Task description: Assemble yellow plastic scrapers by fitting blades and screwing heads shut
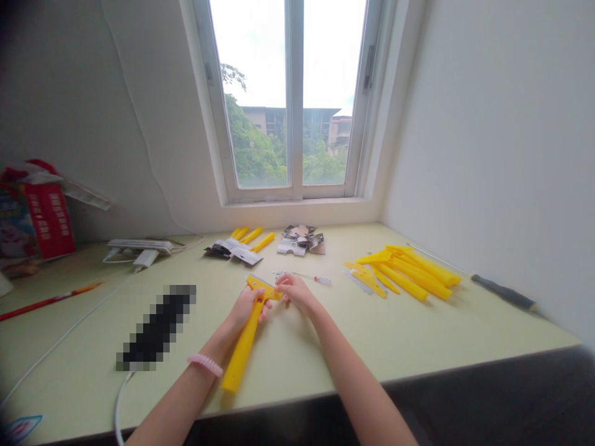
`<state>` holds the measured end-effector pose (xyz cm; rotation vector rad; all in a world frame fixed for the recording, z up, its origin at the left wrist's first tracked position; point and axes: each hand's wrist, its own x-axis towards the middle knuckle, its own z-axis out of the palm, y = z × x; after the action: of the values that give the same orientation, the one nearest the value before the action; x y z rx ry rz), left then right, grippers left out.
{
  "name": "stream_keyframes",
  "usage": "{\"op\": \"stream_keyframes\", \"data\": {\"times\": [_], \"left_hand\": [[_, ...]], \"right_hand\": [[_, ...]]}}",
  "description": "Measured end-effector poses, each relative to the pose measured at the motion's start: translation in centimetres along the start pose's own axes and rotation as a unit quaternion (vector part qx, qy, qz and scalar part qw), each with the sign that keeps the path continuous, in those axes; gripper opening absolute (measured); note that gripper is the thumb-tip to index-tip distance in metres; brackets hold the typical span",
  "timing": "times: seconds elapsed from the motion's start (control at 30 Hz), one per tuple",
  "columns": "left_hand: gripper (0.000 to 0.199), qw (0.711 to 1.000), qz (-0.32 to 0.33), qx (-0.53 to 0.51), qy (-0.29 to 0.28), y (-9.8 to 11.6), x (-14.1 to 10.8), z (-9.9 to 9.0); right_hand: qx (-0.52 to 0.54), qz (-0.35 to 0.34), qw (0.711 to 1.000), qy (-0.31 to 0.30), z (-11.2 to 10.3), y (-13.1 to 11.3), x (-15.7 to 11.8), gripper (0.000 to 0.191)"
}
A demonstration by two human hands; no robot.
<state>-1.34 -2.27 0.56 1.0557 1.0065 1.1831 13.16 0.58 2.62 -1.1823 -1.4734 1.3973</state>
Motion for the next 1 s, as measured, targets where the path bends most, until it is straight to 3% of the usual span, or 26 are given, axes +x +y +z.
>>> {"op": "stream_keyframes", "data": {"times": [0.23, 0.5, 0.73, 0.83, 0.9, 1.0], "left_hand": [[0.022, 1.0, 0.016, -0.012, -0.008, 0.58, -0.17, 0.19], [0.024, 0.999, 0.021, -0.025, -0.027, 0.51, -0.22, 0.26], [0.028, 0.999, 0.016, -0.004, -0.043, 0.22, -0.23, 0.22], [0.042, 1.0, 0.004, 0.026, 0.001, 0.08, -0.08, 0.13], [0.053, 0.995, 0.002, 0.076, 0.069, 0.2, -0.14, -0.05], [0.061, 0.948, 0.087, 0.233, 0.196, 0.95, -0.86, -0.27]], "right_hand": [[0.089, 0.046, 0.994, -0.052, -0.3, -0.28, -0.36, 0.018], [0.085, 0.041, 0.992, -0.088, -0.35, 0.03, -0.09, 0.006], [0.097, 0.055, 0.992, -0.057, -0.37, 0.45, 0.37, 0.005], [0.108, 0.069, 0.991, -0.031, -0.34, 0.16, 0.35, 0.007], [0.108, 0.077, 0.991, -0.012, -0.45, -0.02, 0.34, 0.006], [0.108, 0.078, 0.991, 0.015, -0.78, -0.14, 0.34, 0.005]]}}
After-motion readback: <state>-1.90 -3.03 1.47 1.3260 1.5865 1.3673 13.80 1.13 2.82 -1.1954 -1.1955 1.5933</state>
